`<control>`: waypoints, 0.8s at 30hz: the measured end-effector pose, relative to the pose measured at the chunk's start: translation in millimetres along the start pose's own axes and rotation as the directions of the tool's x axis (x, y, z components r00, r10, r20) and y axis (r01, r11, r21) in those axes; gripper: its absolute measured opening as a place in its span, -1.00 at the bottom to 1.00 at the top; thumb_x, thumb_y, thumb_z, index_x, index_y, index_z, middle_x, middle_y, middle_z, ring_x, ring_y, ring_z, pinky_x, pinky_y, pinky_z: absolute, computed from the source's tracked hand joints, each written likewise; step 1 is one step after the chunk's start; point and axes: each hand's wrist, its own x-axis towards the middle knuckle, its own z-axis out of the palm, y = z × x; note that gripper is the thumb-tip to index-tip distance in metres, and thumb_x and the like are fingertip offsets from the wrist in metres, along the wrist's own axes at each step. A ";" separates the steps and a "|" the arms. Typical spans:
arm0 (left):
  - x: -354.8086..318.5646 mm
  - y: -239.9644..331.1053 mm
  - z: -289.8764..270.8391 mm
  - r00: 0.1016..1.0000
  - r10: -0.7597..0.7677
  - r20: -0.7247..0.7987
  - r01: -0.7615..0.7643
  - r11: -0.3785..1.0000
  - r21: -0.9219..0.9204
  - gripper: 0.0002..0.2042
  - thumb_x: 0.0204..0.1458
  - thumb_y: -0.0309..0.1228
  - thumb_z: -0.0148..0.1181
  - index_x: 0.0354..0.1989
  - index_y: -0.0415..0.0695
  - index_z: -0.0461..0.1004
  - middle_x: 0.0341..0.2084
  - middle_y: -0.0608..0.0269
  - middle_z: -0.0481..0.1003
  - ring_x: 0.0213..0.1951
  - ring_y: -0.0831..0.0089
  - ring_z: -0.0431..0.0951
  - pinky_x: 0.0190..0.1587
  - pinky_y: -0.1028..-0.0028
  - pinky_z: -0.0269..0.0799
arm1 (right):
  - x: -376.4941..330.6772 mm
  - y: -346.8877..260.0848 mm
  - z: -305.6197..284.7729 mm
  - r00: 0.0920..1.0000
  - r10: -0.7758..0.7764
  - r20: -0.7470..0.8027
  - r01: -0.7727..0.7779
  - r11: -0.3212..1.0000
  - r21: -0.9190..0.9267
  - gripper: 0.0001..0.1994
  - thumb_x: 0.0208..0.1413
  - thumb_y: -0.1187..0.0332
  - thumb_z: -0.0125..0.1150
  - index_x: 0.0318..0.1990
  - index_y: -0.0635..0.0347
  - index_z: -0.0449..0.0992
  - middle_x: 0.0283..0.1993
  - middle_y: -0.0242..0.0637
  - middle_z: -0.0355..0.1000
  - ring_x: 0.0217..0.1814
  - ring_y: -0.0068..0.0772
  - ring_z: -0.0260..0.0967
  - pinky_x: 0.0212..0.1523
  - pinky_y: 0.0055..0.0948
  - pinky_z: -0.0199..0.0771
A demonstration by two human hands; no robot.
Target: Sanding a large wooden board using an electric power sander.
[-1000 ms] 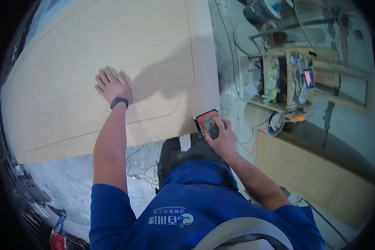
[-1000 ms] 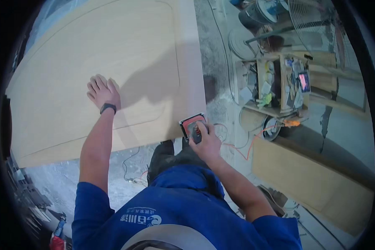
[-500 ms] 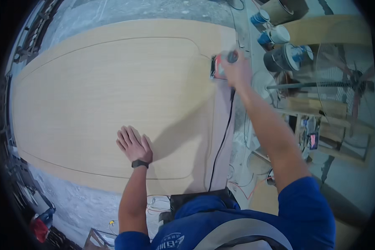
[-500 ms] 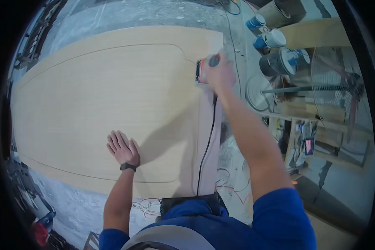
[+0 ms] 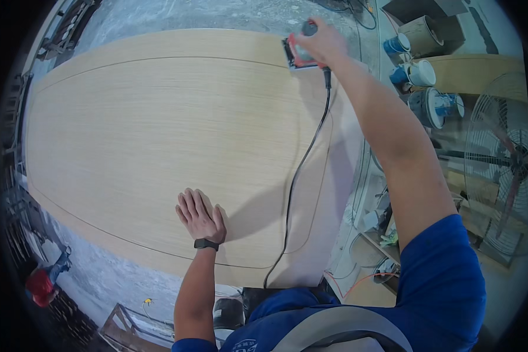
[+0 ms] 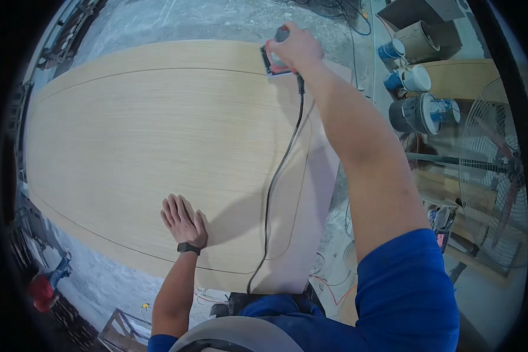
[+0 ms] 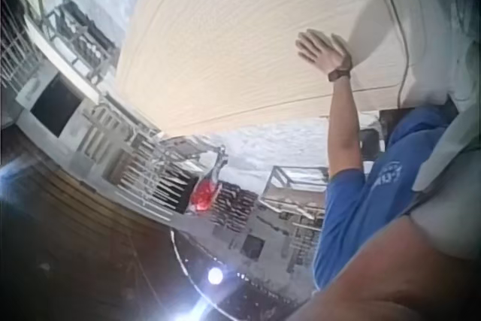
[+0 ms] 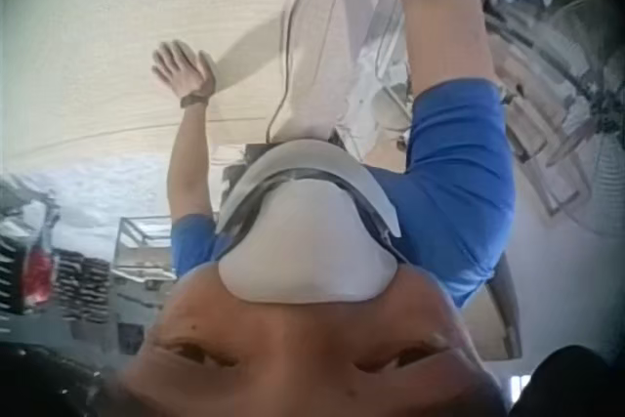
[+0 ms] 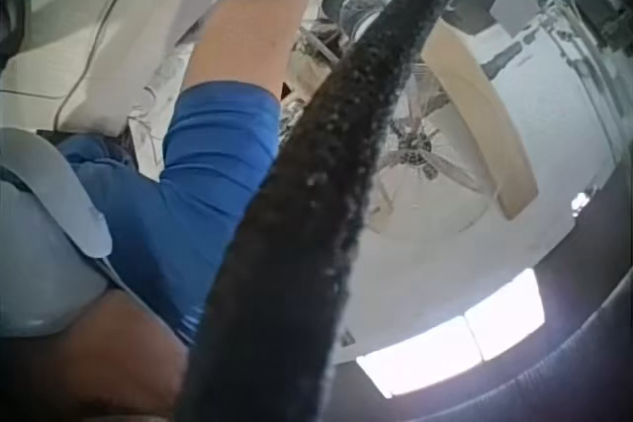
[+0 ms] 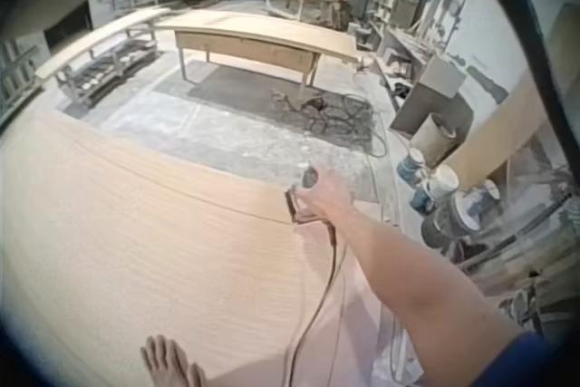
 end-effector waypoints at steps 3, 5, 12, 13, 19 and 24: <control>-0.8 -5.7 2.4 1.000 -0.013 -0.008 0.013 1.000 0.009 -0.27 0.18 -0.11 0.03 0.47 -0.22 0.04 0.50 -0.06 -0.03 0.53 -0.05 -0.21 0.50 -0.09 -0.40 | -35.3 -21.1 -7.3 0.986 -0.094 0.137 0.098 0.995 -0.019 -0.22 -0.09 -0.10 0.29 0.35 -0.09 0.32 0.18 -0.03 0.46 0.11 0.05 0.49 0.16 -0.14 0.47; 0.8 -5.9 4.9 1.000 -0.009 -0.016 0.010 1.000 0.009 -0.27 0.18 -0.11 0.02 0.47 -0.22 0.04 0.49 -0.06 -0.03 0.53 -0.05 -0.21 0.50 -0.09 -0.40 | -51.3 -12.0 -14.7 0.985 -0.094 0.146 0.098 0.995 -0.022 -0.22 -0.10 -0.09 0.29 0.35 -0.11 0.33 0.20 -0.04 0.45 0.11 0.05 0.49 0.16 -0.15 0.47; 10.2 -7.1 13.5 0.998 0.018 -0.058 -0.018 1.000 0.011 -0.30 0.20 -0.13 0.01 0.48 -0.14 0.04 0.50 0.02 -0.01 0.53 0.01 -0.18 0.50 -0.05 -0.37 | -96.2 57.8 -32.6 0.991 -0.052 0.125 0.056 0.998 -0.026 -0.27 -0.10 -0.03 0.32 0.32 -0.16 0.36 0.20 -0.07 0.42 0.16 0.02 0.45 0.18 -0.16 0.46; 12.9 -8.0 14.3 0.998 0.017 -0.067 -0.016 1.000 0.017 -0.30 0.21 -0.12 0.01 0.48 -0.14 0.04 0.50 0.02 -0.02 0.53 0.02 -0.18 0.50 -0.05 -0.37 | -103.8 60.7 -36.1 0.991 -0.029 0.130 0.030 1.000 -0.001 -0.28 -0.10 -0.01 0.33 0.30 -0.15 0.37 0.20 -0.06 0.42 0.17 0.02 0.45 0.18 -0.16 0.46; 23.5 -11.1 16.6 0.997 0.018 -0.075 -0.015 0.999 0.039 -0.31 0.24 -0.09 -0.04 0.49 -0.12 0.03 0.51 0.05 -0.03 0.54 0.05 -0.19 0.50 -0.03 -0.38 | -165.4 74.6 -42.8 0.986 0.031 0.162 -0.038 0.999 0.037 -0.33 -0.09 0.07 0.36 0.27 -0.12 0.39 0.17 -0.07 0.43 0.19 0.00 0.42 0.19 -0.15 0.44; 30.4 -10.8 17.5 0.999 0.013 -0.041 -0.011 0.999 0.046 -0.32 0.25 -0.05 -0.09 0.49 -0.11 0.03 0.51 0.06 -0.03 0.54 0.06 -0.20 0.51 -0.02 -0.38 | -230.5 79.1 -41.6 0.989 0.065 0.132 -0.067 0.998 0.006 -0.33 -0.09 0.09 0.36 0.27 -0.11 0.38 0.14 -0.07 0.43 0.18 0.00 0.43 0.17 -0.14 0.44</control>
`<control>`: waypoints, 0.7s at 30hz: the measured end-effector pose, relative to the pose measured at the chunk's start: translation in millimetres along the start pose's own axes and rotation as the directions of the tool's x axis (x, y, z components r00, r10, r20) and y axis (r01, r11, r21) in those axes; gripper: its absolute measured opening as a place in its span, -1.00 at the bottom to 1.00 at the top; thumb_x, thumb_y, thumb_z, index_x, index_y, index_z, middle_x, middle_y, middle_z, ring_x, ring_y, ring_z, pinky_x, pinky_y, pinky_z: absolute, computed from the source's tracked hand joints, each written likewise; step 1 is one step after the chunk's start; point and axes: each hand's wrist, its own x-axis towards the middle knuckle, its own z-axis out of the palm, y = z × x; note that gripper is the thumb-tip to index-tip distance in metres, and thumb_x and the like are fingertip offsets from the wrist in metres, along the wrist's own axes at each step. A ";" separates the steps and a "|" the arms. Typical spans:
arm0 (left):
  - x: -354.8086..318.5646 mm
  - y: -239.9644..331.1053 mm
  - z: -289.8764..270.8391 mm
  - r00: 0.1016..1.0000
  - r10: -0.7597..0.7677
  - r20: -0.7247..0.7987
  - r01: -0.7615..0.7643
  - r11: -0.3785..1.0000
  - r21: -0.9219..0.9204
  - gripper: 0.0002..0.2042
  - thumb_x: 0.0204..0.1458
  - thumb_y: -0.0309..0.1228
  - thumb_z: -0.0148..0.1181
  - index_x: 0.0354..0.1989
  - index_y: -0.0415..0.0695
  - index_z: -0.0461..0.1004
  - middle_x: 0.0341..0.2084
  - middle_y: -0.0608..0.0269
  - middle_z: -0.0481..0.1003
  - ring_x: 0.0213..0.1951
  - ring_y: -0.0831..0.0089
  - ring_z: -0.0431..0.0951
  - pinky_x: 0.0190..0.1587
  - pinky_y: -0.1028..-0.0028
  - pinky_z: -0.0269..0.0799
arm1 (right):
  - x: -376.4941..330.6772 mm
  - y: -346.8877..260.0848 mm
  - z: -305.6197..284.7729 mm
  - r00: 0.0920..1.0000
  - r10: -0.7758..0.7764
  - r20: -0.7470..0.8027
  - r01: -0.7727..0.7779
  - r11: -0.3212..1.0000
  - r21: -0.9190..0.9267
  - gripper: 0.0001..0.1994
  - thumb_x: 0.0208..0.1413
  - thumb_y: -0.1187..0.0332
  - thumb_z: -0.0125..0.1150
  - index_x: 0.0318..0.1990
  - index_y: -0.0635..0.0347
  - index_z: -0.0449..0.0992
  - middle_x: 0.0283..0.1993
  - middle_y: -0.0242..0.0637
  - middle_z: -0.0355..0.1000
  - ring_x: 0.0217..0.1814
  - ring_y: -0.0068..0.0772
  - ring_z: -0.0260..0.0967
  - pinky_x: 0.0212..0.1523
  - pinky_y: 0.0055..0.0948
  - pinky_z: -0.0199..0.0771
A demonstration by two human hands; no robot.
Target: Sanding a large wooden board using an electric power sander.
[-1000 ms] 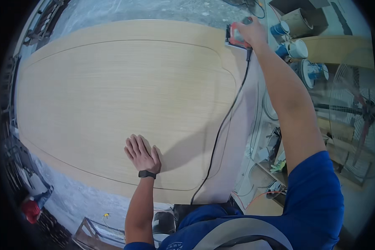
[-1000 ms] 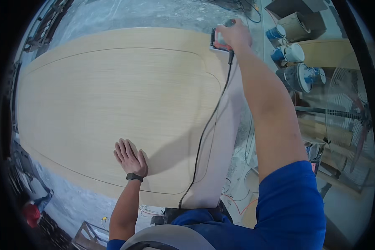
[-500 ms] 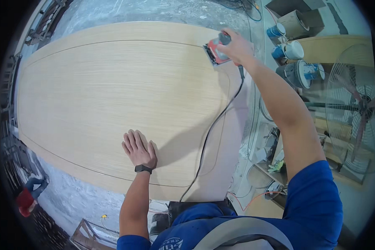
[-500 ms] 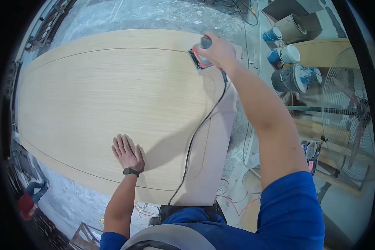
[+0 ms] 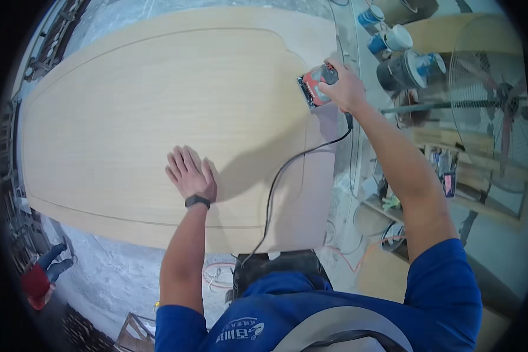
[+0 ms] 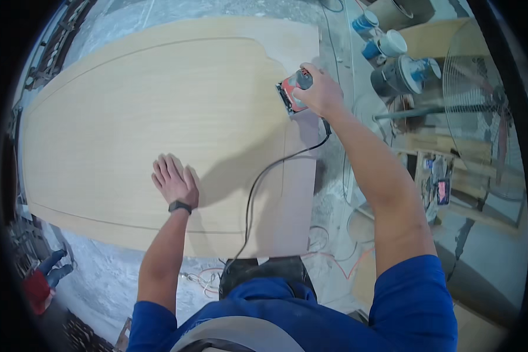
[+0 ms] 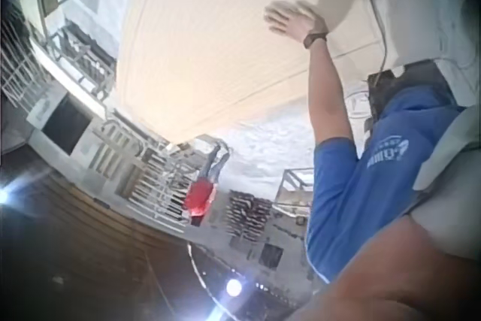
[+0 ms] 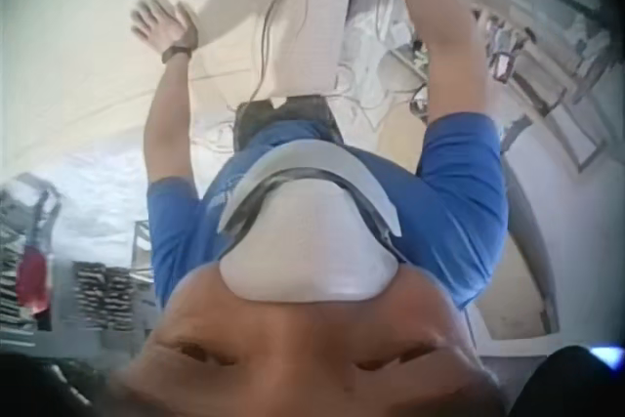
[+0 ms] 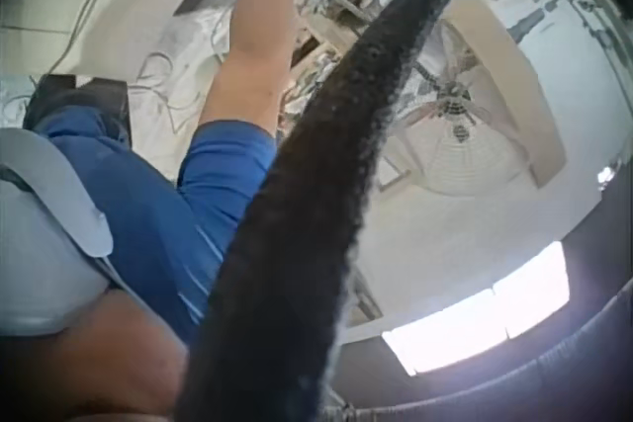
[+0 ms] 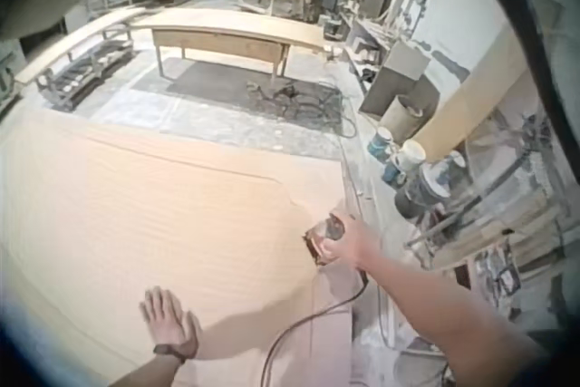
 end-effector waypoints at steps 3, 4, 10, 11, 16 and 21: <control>12.9 -2.7 4.7 1.000 0.019 -0.025 -0.018 1.000 0.022 -0.32 0.26 -0.02 -0.12 0.49 -0.11 0.03 0.51 0.06 -0.04 0.54 0.06 -0.20 0.51 0.00 -0.38 | -41.9 7.6 8.6 0.998 -0.024 -0.058 0.027 0.998 0.050 -0.32 -0.10 0.10 0.36 0.27 -0.12 0.38 0.12 -0.06 0.42 0.16 0.03 0.43 0.15 -0.12 0.46; 17.4 -6.6 7.5 0.998 0.016 -0.054 -0.015 0.999 0.030 -0.31 0.26 0.01 -0.13 0.49 -0.11 0.03 0.51 0.06 -0.04 0.54 0.06 -0.20 0.50 -0.01 -0.37 | -59.6 3.4 10.8 0.999 -0.011 -0.042 0.014 0.998 0.057 -0.32 -0.10 0.10 0.36 0.27 -0.12 0.38 0.12 -0.06 0.42 0.16 0.03 0.43 0.15 -0.12 0.46; 28.4 -5.6 9.6 0.998 0.009 -0.056 -0.008 1.000 0.023 -0.28 0.26 0.07 -0.13 0.49 -0.12 0.03 0.52 0.07 -0.06 0.54 0.05 -0.20 0.50 -0.02 -0.37 | -151.9 -1.8 20.5 0.997 0.079 -0.007 -0.078 0.994 0.082 -0.33 -0.09 0.11 0.37 0.27 -0.10 0.38 0.14 -0.04 0.40 0.15 0.06 0.43 0.13 -0.12 0.47; 33.4 -4.7 8.8 0.997 0.025 -0.077 -0.023 0.999 0.027 -0.27 0.25 0.08 -0.12 0.49 -0.12 0.03 0.51 0.07 -0.05 0.53 0.03 -0.19 0.50 -0.04 -0.36 | -168.7 -1.5 25.0 0.996 0.086 -0.007 -0.086 0.993 0.083 -0.33 -0.08 0.11 0.37 0.27 -0.10 0.37 0.14 -0.04 0.40 0.14 0.07 0.43 0.13 -0.13 0.48; 31.9 -12.6 19.9 0.984 0.171 -0.058 -0.167 0.984 0.064 -0.25 0.23 0.10 -0.11 0.49 -0.12 0.03 0.51 0.09 -0.04 0.53 0.00 -0.18 0.49 -0.09 -0.35 | -254.3 -9.3 47.1 0.994 0.096 -0.058 -0.087 0.988 0.130 -0.35 -0.07 0.13 0.37 0.26 -0.07 0.38 0.14 -0.05 0.39 0.13 0.06 0.44 0.10 -0.12 0.49; -34.0 -47.2 38.4 0.927 0.374 -0.025 -0.373 0.927 0.050 -0.27 0.26 0.07 -0.13 0.50 -0.10 0.00 0.51 0.11 -0.04 0.53 0.06 -0.19 0.49 -0.07 -0.34 | -330.5 -76.3 74.4 0.984 0.154 0.089 -0.166 0.975 0.146 -0.40 -0.07 0.11 0.40 0.20 -0.16 0.41 0.06 -0.11 0.40 -0.02 0.09 0.52 -0.06 -0.04 0.58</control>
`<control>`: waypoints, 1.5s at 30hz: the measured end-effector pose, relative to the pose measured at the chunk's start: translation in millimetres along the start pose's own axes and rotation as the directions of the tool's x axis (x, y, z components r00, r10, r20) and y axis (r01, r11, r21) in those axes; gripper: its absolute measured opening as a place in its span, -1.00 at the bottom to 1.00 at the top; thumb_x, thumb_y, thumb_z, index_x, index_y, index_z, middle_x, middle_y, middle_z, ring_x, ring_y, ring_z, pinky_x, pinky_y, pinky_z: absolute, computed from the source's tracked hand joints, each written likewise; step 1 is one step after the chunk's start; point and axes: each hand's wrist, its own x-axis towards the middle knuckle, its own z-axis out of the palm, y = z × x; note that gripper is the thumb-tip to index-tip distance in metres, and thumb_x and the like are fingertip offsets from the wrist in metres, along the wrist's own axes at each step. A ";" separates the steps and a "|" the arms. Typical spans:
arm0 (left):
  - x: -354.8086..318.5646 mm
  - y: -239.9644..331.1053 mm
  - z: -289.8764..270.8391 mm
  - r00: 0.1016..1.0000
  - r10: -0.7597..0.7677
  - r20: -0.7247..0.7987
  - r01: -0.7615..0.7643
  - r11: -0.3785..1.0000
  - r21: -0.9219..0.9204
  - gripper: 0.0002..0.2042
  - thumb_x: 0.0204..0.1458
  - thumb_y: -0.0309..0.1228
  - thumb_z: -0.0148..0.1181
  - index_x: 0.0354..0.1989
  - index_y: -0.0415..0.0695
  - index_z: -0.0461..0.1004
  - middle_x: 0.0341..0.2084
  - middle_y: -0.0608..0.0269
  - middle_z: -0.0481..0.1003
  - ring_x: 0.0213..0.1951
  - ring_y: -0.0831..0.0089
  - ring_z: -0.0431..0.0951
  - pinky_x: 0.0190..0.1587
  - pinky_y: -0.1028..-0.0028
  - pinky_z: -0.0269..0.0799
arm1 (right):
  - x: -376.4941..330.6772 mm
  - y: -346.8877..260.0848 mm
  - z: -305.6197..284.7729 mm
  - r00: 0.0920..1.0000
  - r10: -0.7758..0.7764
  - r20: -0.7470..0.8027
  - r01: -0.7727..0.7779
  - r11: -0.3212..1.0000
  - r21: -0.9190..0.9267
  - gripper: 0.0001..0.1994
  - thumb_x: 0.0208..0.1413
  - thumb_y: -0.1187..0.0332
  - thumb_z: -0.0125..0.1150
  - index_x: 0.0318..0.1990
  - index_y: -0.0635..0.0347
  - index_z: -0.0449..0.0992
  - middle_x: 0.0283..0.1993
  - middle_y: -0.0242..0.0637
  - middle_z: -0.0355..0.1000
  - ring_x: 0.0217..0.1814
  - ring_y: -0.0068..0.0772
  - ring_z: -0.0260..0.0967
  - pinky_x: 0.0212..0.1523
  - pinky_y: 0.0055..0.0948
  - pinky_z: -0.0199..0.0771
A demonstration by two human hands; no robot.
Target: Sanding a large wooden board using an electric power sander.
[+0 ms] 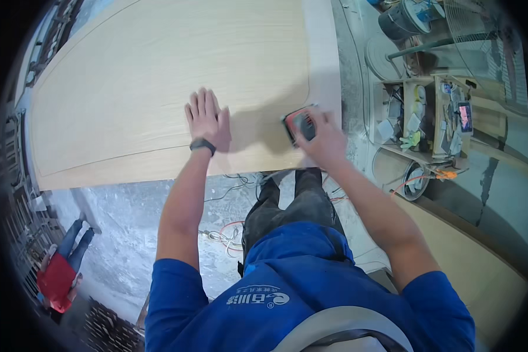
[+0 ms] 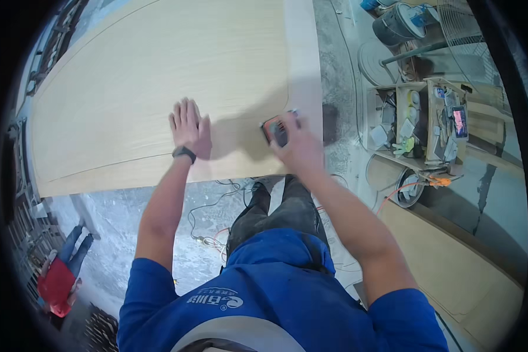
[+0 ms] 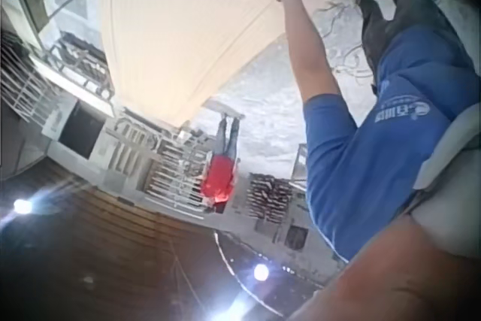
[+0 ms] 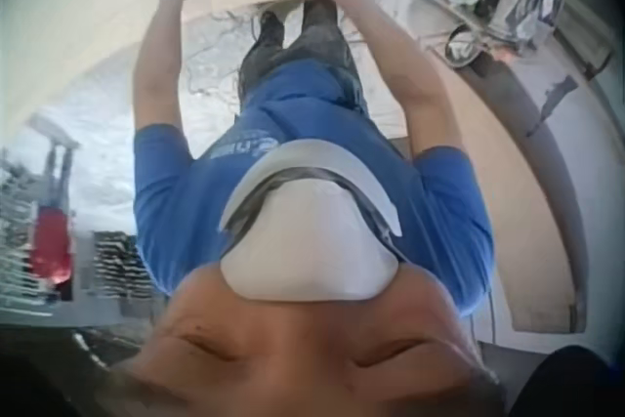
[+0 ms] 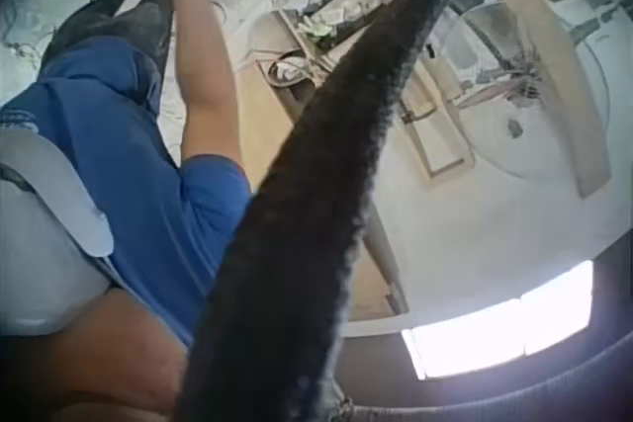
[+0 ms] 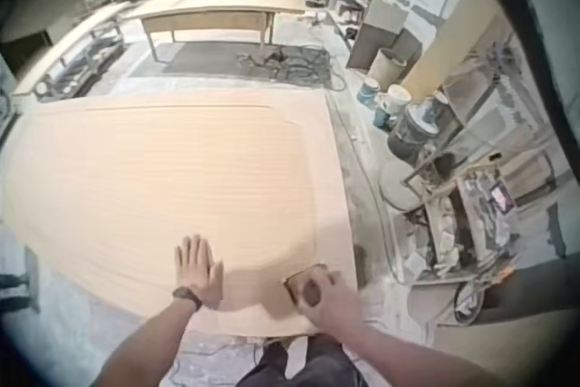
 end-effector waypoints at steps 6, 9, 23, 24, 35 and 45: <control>-89.2 -6.0 -30.1 0.993 -0.030 0.114 0.030 1.000 0.005 -0.32 0.25 -0.02 -0.10 0.49 -0.08 0.05 0.51 0.10 -0.01 0.53 0.02 -0.17 0.49 -0.11 -0.39 | -33.9 -15.3 29.3 0.992 -0.128 0.019 0.127 0.991 0.033 -0.42 -0.05 0.10 0.39 0.20 -0.20 0.42 0.09 -0.13 0.40 -0.10 0.12 0.54 -0.09 -0.03 0.59; -78.8 -0.9 -39.5 0.994 -0.045 0.104 0.048 0.999 -0.019 -0.33 0.24 -0.03 -0.10 0.48 -0.07 0.07 0.50 0.10 0.01 0.53 0.02 -0.16 0.49 -0.11 -0.40 | 4.3 -7.9 5.0 0.999 0.026 0.022 -0.026 0.999 -0.037 -0.38 -0.06 0.12 0.40 0.23 -0.16 0.41 0.10 -0.07 0.40 -0.07 0.13 0.53 -0.08 -0.02 0.59; -96.6 -7.6 -33.0 0.993 -0.073 0.095 0.077 0.997 -0.032 -0.35 0.24 -0.02 -0.11 0.47 -0.05 0.10 0.49 0.12 0.02 0.52 0.02 -0.15 0.49 -0.11 -0.38 | -30.7 -28.5 38.6 0.994 -0.102 0.028 0.103 0.994 -0.031 -0.38 -0.03 0.04 0.37 0.24 -0.11 0.39 0.13 -0.01 0.38 -0.02 0.16 0.51 -0.06 -0.03 0.57; -92.6 -4.4 -35.3 0.994 -0.064 0.087 0.068 0.997 -0.041 -0.35 0.25 -0.02 -0.12 0.47 -0.04 0.10 0.49 0.12 0.02 0.52 0.03 -0.14 0.50 -0.11 -0.38 | -13.2 -15.4 32.4 0.996 -0.085 -0.033 0.084 0.996 -0.037 -0.37 -0.02 0.03 0.36 0.24 -0.08 0.40 0.13 -0.02 0.38 -0.01 0.16 0.50 -0.04 -0.03 0.56; -78.7 5.2 -26.2 0.995 -0.051 0.080 0.054 0.998 -0.042 -0.37 0.26 -0.02 -0.12 0.47 -0.01 0.10 0.50 0.17 0.02 0.53 0.08 -0.14 0.50 -0.08 -0.37 | -64.0 -32.6 42.5 0.999 -0.036 0.014 0.036 0.999 -0.008 -0.43 -0.02 0.13 0.41 0.19 -0.14 0.43 0.04 -0.05 0.40 -0.03 0.10 0.51 -0.08 -0.01 0.56; -78.3 17.8 -29.6 0.995 -0.049 0.087 0.053 0.998 -0.045 -0.38 0.26 -0.04 -0.13 0.47 0.00 0.11 0.49 0.17 0.03 0.53 0.07 -0.15 0.50 -0.08 -0.36 | -87.6 80.3 -4.2 0.989 0.048 -0.137 -0.051 0.999 -0.014 -0.40 -0.03 0.18 0.40 0.24 -0.12 0.39 0.00 -0.15 0.40 -0.02 -0.08 0.50 -0.06 -0.15 0.56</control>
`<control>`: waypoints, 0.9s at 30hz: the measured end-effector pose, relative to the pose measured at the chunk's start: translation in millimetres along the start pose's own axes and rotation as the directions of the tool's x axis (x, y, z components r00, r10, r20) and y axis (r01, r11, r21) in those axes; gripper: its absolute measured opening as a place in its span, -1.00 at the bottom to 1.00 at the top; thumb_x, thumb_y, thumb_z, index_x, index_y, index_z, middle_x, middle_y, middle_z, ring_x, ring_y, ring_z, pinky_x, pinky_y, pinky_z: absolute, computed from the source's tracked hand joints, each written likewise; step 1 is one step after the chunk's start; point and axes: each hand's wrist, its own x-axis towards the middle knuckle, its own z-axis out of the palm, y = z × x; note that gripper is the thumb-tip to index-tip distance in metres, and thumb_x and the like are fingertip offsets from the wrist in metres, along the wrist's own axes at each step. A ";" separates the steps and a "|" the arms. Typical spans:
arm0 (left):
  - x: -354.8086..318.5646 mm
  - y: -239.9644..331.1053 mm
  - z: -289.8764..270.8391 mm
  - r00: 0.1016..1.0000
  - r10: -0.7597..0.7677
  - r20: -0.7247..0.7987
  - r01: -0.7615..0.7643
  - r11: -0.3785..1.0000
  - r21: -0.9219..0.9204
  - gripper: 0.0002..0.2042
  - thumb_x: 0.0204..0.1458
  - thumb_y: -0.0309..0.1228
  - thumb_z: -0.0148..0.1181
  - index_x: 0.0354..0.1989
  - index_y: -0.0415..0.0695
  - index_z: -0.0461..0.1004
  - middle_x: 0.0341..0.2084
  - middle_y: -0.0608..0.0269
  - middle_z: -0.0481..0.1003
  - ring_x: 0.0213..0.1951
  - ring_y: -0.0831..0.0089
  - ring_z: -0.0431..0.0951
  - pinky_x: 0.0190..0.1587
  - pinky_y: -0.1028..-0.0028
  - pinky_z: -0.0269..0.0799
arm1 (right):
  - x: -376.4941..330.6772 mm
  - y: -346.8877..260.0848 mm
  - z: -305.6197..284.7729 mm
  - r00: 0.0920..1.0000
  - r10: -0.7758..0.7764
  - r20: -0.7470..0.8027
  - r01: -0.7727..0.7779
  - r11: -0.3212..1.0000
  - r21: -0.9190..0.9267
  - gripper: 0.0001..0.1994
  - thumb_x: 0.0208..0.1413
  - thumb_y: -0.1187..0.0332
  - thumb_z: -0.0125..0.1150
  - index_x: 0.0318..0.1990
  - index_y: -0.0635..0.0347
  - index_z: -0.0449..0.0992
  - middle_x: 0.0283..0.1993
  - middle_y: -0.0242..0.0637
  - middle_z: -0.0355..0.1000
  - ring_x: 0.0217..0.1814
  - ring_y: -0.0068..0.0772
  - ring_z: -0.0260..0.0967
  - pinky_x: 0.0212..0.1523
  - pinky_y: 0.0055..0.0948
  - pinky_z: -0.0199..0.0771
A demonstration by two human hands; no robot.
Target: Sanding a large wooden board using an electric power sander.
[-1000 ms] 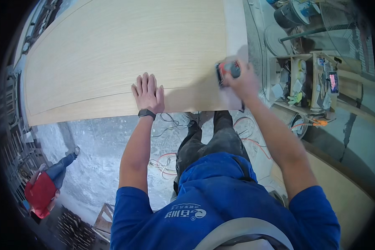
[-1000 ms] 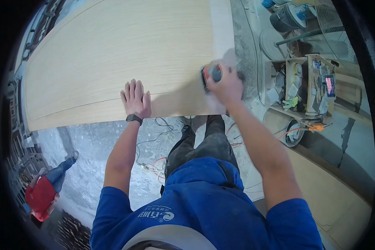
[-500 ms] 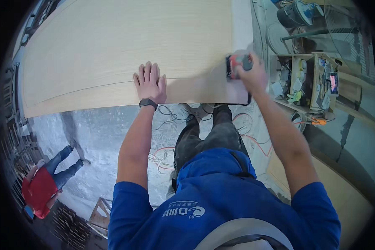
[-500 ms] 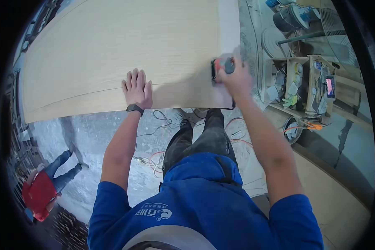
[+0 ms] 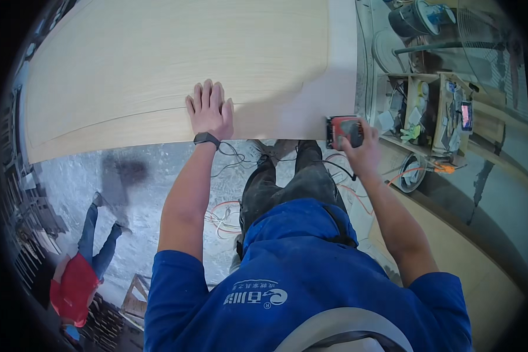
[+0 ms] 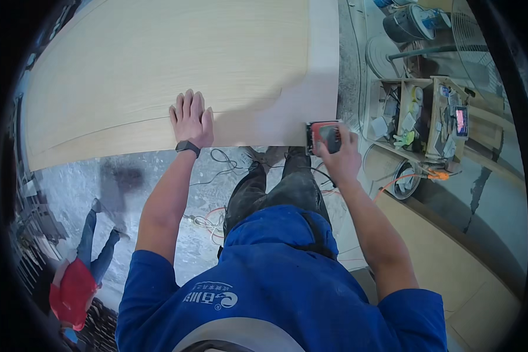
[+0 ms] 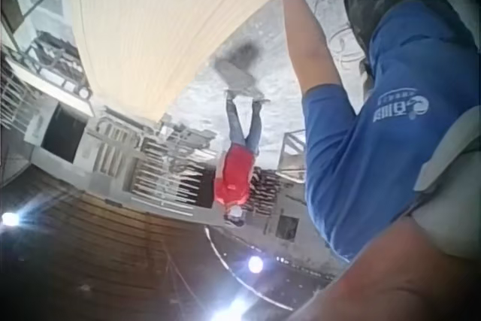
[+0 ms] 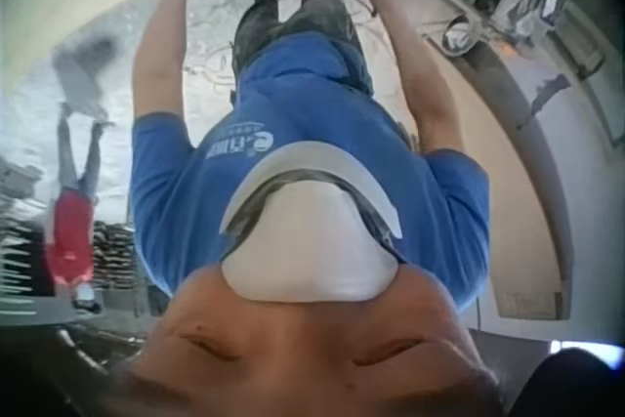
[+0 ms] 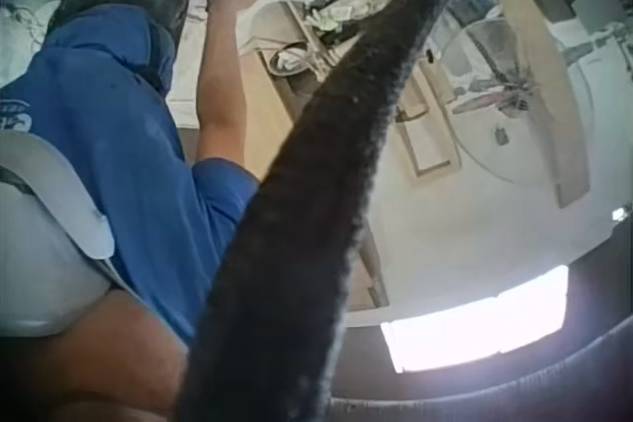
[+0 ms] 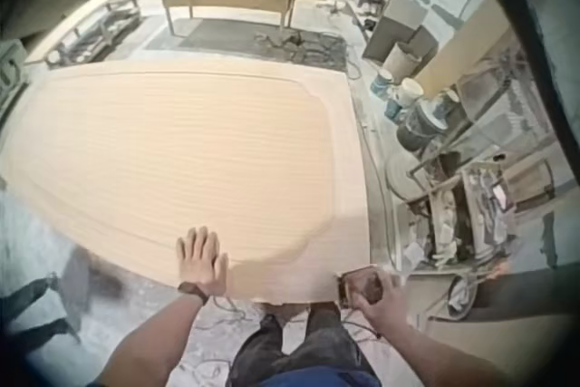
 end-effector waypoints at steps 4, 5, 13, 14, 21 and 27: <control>13.6 3.4 -5.6 1.000 0.022 -0.013 -0.022 1.000 -0.002 -0.38 0.25 -0.04 -0.12 0.46 0.00 0.11 0.49 0.16 0.03 0.52 0.06 -0.14 0.50 -0.09 -0.35 | 7.8 -15.9 19.4 0.997 -0.004 -0.073 0.008 0.999 0.052 -0.39 0.00 0.16 0.39 0.25 -0.06 0.38 0.03 -0.13 0.40 -0.05 -0.04 0.51 -0.08 -0.12 0.56; 17.0 4.4 -7.7 0.999 0.031 -0.015 -0.031 1.000 -0.002 -0.38 0.25 -0.05 -0.11 0.46 0.00 0.12 0.49 0.16 0.04 0.52 0.05 -0.14 0.50 -0.10 -0.35 | 7.0 -37.4 28.8 1.000 -0.025 0.019 0.025 0.999 0.031 -0.39 -0.01 0.15 0.40 0.24 -0.08 0.38 0.03 -0.13 0.41 -0.07 -0.01 0.52 -0.12 -0.11 0.57; 28.1 -16.5 -7.6 1.000 -0.029 -0.003 0.029 0.999 0.021 -0.31 0.24 -0.01 -0.09 0.50 -0.02 0.02 0.50 0.13 0.00 0.53 0.03 -0.19 0.49 -0.13 -0.37 | -9.9 -67.6 34.7 0.976 -0.195 0.101 0.189 0.979 0.071 -0.36 -0.07 0.12 0.43 0.22 -0.13 0.38 0.09 -0.13 0.37 -0.14 0.02 0.54 -0.20 -0.08 0.58; 45.0 -20.1 -6.1 0.999 -0.033 -0.016 0.033 0.999 0.020 -0.31 0.24 -0.01 -0.09 0.50 -0.02 0.02 0.50 0.13 0.00 0.53 0.03 -0.19 0.49 -0.13 -0.37 | 3.3 -54.9 26.9 0.992 -0.116 0.039 0.112 0.989 0.096 -0.35 -0.08 0.13 0.44 0.24 -0.13 0.37 0.11 -0.12 0.35 -0.11 0.01 0.53 -0.19 -0.08 0.58; 161.4 0.9 -16.2 0.974 -0.225 -0.017 0.226 0.971 0.078 -0.27 0.25 0.02 -0.10 0.52 -0.07 -0.04 0.53 0.09 -0.08 0.54 -0.01 -0.25 0.49 -0.14 -0.42 | 169.8 -43.9 -1.7 0.989 0.100 -0.108 -0.098 0.995 0.024 -0.31 -0.08 0.13 0.42 0.28 -0.11 0.34 0.05 -0.08 0.40 0.04 0.05 0.47 -0.06 -0.06 0.54; 150.4 15.6 -37.8 0.972 -0.232 0.038 0.232 0.973 0.009 -0.21 0.17 -0.02 0.04 0.50 -0.18 -0.02 0.52 0.00 -0.08 0.54 -0.04 -0.26 0.48 -0.16 -0.45 | 391.5 -71.4 -30.2 0.979 0.090 -0.182 -0.100 0.994 -0.046 -0.29 -0.02 0.00 0.33 0.31 0.00 0.32 0.13 0.03 0.40 0.16 0.12 0.41 0.14 -0.10 0.44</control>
